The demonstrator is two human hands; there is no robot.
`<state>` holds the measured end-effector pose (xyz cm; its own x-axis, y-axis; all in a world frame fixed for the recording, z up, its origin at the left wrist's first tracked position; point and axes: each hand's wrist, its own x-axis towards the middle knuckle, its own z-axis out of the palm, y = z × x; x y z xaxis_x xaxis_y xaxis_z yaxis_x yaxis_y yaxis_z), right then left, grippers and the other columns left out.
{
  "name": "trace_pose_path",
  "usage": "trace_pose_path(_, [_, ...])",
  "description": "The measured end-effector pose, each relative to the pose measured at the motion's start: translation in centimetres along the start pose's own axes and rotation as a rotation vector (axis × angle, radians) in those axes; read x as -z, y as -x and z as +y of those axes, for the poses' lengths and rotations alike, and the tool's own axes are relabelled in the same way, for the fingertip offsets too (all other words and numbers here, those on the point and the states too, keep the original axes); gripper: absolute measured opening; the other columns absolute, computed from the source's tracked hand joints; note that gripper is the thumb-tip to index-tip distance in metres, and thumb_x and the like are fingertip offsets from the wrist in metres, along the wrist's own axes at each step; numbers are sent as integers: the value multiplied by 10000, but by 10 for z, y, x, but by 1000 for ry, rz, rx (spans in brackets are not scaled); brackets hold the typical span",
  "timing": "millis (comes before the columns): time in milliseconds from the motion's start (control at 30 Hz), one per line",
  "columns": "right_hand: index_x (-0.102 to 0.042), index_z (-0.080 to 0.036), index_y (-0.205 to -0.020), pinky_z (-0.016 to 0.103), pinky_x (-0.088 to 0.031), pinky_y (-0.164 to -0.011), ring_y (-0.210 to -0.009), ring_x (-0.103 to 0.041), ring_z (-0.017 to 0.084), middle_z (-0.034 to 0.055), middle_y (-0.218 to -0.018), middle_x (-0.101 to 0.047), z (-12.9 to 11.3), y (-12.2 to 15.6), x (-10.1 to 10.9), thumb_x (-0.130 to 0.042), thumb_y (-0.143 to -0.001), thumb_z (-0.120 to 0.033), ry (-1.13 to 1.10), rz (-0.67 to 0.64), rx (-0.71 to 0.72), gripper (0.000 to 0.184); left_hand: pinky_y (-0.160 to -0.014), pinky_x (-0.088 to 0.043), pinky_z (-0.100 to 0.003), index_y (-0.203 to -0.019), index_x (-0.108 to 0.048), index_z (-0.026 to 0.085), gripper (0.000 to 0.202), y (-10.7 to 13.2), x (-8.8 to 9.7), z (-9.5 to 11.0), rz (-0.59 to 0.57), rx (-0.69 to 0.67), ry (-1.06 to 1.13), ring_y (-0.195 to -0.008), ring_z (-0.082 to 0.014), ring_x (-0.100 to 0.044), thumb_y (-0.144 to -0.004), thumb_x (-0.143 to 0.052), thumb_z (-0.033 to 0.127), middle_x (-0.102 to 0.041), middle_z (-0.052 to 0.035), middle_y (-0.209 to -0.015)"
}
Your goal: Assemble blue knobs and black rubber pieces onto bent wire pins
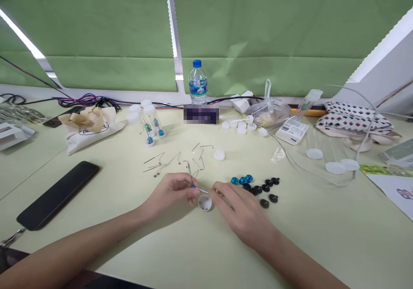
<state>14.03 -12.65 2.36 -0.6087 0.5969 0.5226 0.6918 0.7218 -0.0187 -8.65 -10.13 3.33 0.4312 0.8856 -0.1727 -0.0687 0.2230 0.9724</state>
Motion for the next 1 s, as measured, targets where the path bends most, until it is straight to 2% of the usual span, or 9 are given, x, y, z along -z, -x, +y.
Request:
trace_pose_path(300, [-678, -294, -1040, 290, -566, -626, -741, -697, 189, 26, -918, -730, -1, 2, -4, -475, -935, -180, -107, -11, -135, 256, -664, -483, -258, -811, -688, 140, 144, -1, 2, -4, 9, 1, 20, -601, -110, -607, -743, -747, 252, -649, -2, -681])
trace_pose_path(567, [-689, -267, -1039, 277, -542, -641, -731, -690, 177, 40, -922, -738, 3, 2, 0, -424, -949, -182, -98, -32, -105, 293, -723, -512, -290, -840, -710, 154, 185, 0, 2, -2, -2, 19, 19, -655, -139, -635, -686, -782, 227, -668, -7, -687])
trace_pose_path(800, [-659, -343, -1109, 300, -546, -579, -702, -698, 197, -6, -940, -749, 4, 7, -4, -434, -931, -208, -136, -31, -155, 317, -739, -524, -305, -887, -707, 147, 208, 0, 2, -10, -13, 9, 65, -668, -137, -640, -707, -774, 229, -687, -33, -778])
trace_pose_path(1000, [-660, -349, -1086, 297, -547, -567, -694, -695, 187, -17, -930, -746, 4, 7, -5, -424, -938, -208, -139, -36, -143, 312, -728, -530, -302, -958, -673, 144, 274, 0, 3, -14, -13, 36, 100, -651, -123, -641, -713, -775, 213, -703, -42, -814])
